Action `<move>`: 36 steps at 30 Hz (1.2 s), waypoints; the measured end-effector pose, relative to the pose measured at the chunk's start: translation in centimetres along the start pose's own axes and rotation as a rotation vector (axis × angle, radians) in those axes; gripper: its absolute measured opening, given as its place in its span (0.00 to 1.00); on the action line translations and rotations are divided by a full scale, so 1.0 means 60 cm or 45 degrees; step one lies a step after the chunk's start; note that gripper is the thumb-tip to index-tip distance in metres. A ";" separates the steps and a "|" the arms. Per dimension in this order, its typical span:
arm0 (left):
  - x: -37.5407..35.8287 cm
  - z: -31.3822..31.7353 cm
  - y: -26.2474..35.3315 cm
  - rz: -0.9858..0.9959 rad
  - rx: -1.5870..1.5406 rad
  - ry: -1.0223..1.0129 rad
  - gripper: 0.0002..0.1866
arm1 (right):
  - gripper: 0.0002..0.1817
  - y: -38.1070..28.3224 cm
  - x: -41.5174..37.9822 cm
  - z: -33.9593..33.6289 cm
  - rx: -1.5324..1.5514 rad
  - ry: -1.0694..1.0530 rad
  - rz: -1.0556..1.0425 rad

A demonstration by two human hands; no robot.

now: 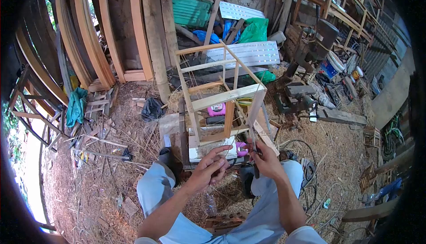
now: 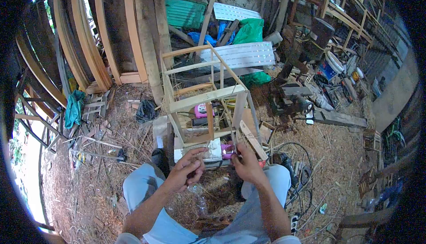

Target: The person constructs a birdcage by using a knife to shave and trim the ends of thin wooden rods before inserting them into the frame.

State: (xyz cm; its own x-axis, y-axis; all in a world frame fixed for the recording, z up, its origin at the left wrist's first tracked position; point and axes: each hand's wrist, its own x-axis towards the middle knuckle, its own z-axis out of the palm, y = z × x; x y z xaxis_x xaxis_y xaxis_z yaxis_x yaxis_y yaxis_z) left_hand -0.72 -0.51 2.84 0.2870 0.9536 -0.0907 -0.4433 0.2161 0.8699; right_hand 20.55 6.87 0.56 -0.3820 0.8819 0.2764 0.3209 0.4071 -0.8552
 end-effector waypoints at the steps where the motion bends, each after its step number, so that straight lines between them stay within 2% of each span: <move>1: -0.001 -0.001 0.001 -0.012 0.008 -0.001 0.24 | 0.19 0.002 0.003 -0.003 0.135 -0.089 0.159; 2: -0.003 0.000 0.003 -0.008 0.009 0.002 0.24 | 0.19 0.002 0.004 -0.004 0.269 -0.178 0.321; 3: -0.004 0.003 0.005 -0.012 -0.014 -0.001 0.24 | 0.19 0.003 0.004 -0.003 0.267 -0.181 0.317; 6: -0.004 0.005 0.011 0.001 -0.046 0.010 0.24 | 0.21 0.005 -0.001 0.003 -0.119 -0.214 0.269; 7: -0.006 0.003 0.013 0.007 -0.051 0.026 0.23 | 0.21 0.002 0.000 0.006 -0.118 -0.216 0.267; 10: 0.000 -0.011 0.002 0.148 -0.060 0.143 0.23 | 0.25 -0.019 0.006 0.014 -0.149 0.072 0.139; 11: 0.000 -0.014 0.002 0.147 -0.061 0.144 0.23 | 0.25 -0.028 0.008 0.016 -0.148 0.071 0.140; 13: 0.002 -0.021 0.007 0.219 -0.095 0.188 0.25 | 0.24 -0.048 0.015 0.022 0.350 0.119 0.088; 14: 0.003 -0.022 0.010 0.222 -0.092 0.190 0.25 | 0.24 -0.057 0.013 0.027 0.352 0.118 0.085; 16: 0.002 -0.022 0.016 0.279 -0.165 0.215 0.25 | 0.30 -0.067 0.008 0.039 0.297 0.022 0.045; 17: 0.001 -0.020 0.022 0.278 -0.163 0.218 0.25 | 0.34 -0.057 0.017 0.043 -0.023 0.063 -0.333; 18: 0.000 -0.015 0.029 0.241 -0.162 0.222 0.25 | 0.34 -0.061 0.017 0.044 -0.021 0.060 -0.331; 20: 0.000 -0.011 0.029 0.200 -0.163 0.226 0.25 | 0.33 -0.078 0.014 0.053 -0.204 0.018 -0.441; 21: 0.002 -0.009 0.025 0.174 -0.091 0.217 0.26 | 0.27 -0.083 0.015 0.062 -0.079 0.113 -0.315; 22: 0.004 -0.006 0.022 0.149 -0.019 0.208 0.26 | 0.27 -0.078 0.015 0.062 -0.079 0.114 -0.313; 23: 0.004 -0.005 0.020 0.147 -0.017 0.208 0.26 | 0.21 -0.068 0.017 0.062 -0.263 0.070 -0.270; 24: 0.002 -0.004 0.017 0.068 0.056 0.103 0.26 | 0.16 -0.059 0.019 0.063 -0.446 0.024 -0.225; 25: 0.001 -0.002 0.014 -0.010 0.128 -0.002 0.26 | 0.16 -0.054 0.020 0.063 -0.445 0.024 -0.224; 27: -0.001 0.003 0.004 -0.047 0.121 -0.017 0.26 | 0.10 -0.044 0.021 0.061 -0.634 -0.041 -0.080; 30: 0.002 0.008 -0.016 -0.073 0.224 -0.050 0.26 | 0.07 -0.036 0.016 0.066 -0.735 0.079 -0.021; 32: 0.001 0.014 -0.027 -0.112 -0.082 -0.054 0.29 | 0.06 -0.037 0.017 0.058 -0.752 0.113 -0.021; 36: 0.002 0.023 -0.020 -0.144 -0.103 -0.043 0.30 | 0.04 -0.025 0.018 0.055 -0.931 0.212 0.009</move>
State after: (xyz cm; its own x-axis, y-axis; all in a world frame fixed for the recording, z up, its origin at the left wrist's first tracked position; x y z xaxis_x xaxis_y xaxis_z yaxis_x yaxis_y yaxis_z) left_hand 1.02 -0.94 2.42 0.3670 0.9149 -0.1683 -0.4731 0.3394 0.8130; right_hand 16.81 6.46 0.70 -0.2601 0.8857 0.3846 0.8390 0.4044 -0.3639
